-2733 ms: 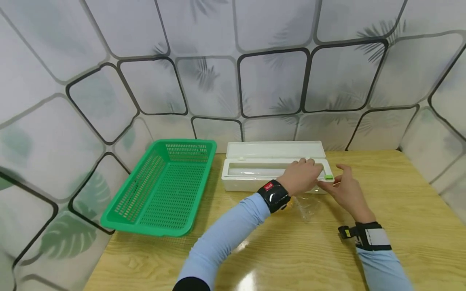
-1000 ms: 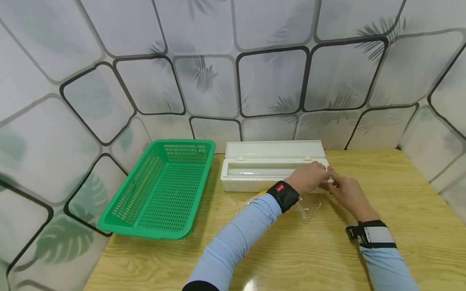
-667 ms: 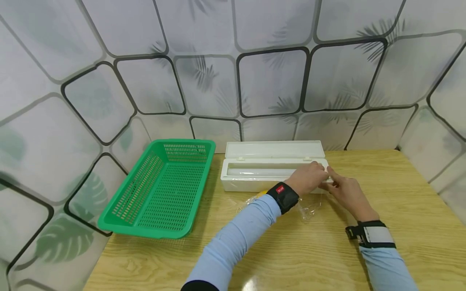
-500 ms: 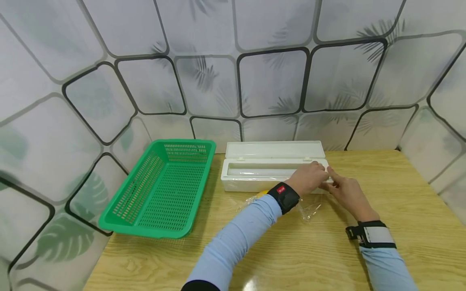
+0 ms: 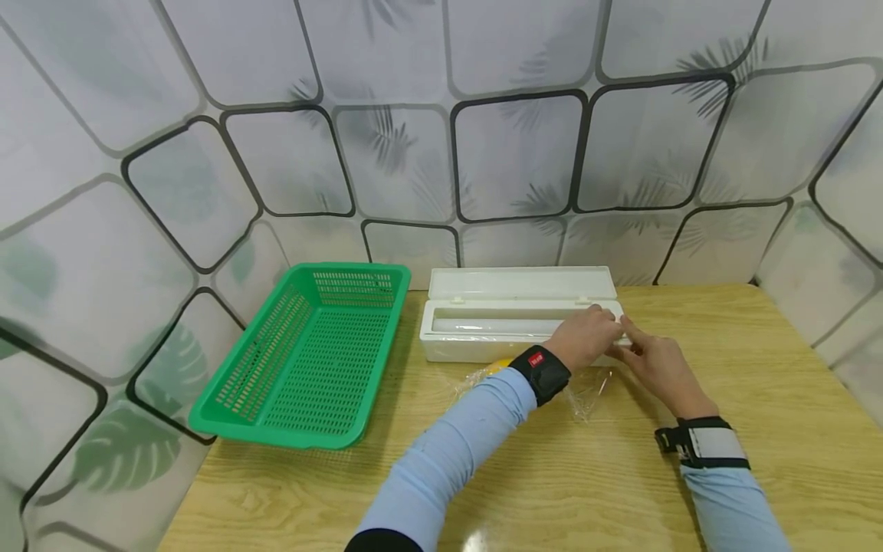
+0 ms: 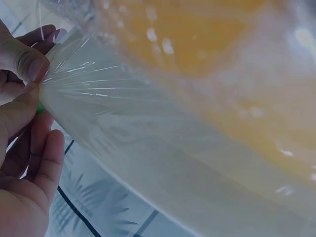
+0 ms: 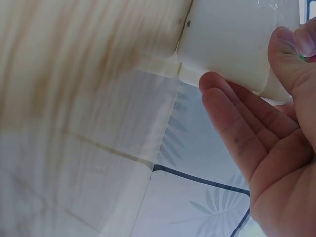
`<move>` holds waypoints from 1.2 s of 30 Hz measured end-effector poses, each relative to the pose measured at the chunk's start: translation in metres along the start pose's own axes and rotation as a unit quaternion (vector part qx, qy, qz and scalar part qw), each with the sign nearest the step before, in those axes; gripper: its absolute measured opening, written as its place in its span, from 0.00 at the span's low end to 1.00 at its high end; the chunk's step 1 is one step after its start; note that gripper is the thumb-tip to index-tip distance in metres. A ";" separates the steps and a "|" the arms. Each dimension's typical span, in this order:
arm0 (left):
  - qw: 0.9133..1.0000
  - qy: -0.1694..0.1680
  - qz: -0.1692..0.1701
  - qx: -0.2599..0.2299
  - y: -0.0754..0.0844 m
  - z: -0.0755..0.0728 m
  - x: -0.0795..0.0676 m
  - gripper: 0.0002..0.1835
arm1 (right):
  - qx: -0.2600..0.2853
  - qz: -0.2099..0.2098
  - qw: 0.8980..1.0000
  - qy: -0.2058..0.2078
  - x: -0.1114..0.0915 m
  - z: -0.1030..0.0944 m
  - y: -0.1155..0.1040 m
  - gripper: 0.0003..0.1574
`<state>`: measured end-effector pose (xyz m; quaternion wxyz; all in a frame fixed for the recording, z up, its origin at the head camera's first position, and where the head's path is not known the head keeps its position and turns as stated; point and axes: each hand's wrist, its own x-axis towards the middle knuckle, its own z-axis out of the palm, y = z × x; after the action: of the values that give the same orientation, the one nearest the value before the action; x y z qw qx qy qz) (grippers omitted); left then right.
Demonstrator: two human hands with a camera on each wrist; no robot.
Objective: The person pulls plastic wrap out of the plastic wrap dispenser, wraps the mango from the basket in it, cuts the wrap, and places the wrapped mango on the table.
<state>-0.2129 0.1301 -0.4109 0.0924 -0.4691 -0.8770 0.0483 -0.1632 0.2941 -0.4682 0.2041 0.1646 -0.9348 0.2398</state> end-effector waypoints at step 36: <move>0.996 -0.039 -0.025 -0.072 -0.033 -0.004 -0.015 0.05 | 0.007 0.026 1.000 0.009 0.003 0.000 0.002 0.42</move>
<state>-0.2303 0.0995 -0.4029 0.0250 -0.4504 -0.8925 0.0010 -0.1665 0.2948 -0.4674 0.2050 0.1397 -0.9351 0.2530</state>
